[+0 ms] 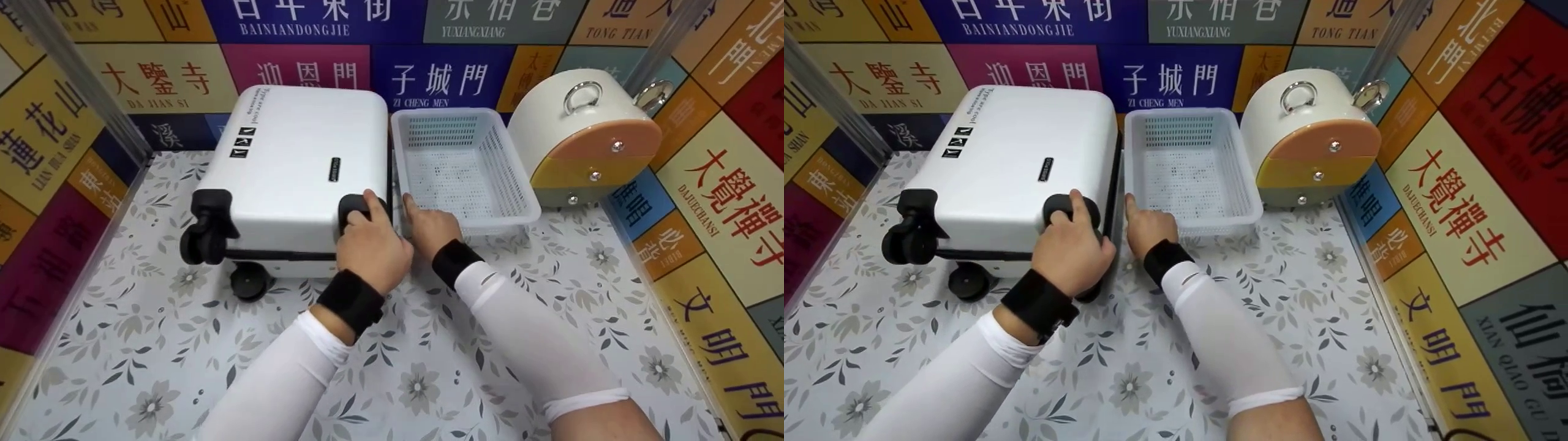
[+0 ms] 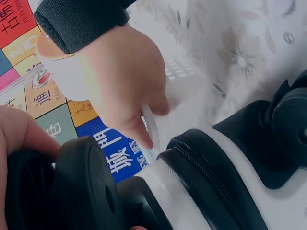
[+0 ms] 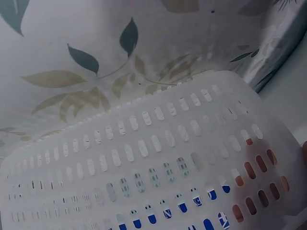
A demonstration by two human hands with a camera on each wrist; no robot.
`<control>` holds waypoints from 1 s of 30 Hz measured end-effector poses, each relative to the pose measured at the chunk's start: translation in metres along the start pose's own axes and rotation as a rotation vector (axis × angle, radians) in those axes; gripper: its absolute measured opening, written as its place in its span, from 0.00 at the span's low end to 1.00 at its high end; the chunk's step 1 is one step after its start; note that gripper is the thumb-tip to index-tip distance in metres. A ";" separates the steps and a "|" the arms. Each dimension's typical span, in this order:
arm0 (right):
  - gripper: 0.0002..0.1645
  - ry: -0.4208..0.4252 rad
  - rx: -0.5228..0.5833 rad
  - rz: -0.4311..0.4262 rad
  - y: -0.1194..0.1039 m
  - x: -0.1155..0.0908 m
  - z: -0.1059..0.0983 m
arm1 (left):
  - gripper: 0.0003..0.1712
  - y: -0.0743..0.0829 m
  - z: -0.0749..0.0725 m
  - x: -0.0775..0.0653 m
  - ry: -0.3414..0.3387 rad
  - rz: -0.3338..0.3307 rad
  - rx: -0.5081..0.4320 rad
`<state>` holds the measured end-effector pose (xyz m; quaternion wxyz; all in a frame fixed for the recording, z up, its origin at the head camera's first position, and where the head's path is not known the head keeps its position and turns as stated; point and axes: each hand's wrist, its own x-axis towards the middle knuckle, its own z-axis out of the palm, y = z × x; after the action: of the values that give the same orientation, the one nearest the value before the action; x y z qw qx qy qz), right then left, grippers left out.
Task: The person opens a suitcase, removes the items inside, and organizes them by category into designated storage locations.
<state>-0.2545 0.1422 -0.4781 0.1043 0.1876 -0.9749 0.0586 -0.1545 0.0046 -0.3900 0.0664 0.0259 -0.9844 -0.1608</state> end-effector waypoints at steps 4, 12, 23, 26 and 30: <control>0.39 -0.006 -0.005 0.000 0.002 -0.001 -0.001 | 0.52 0.008 0.002 0.002 -0.007 -0.008 -0.004; 0.40 -0.059 0.012 -0.006 0.008 0.000 -0.005 | 0.51 0.022 0.005 0.007 -0.023 -0.032 -0.015; 0.42 -0.065 0.056 0.010 0.022 -0.004 -0.006 | 0.52 0.029 0.007 0.010 -0.073 0.069 -0.043; 0.44 -0.054 0.016 0.017 0.024 -0.005 -0.004 | 0.52 0.006 -0.002 0.005 -0.100 0.198 -0.019; 0.41 -0.038 -0.003 0.044 0.027 -0.005 -0.003 | 0.52 -0.050 -0.021 -0.001 -0.003 0.311 0.016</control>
<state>-0.2594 0.1693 -0.4786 0.0846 0.1669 -0.9808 0.0557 -0.1487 -0.0493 -0.3865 0.0889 -0.1265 -0.9779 -0.1407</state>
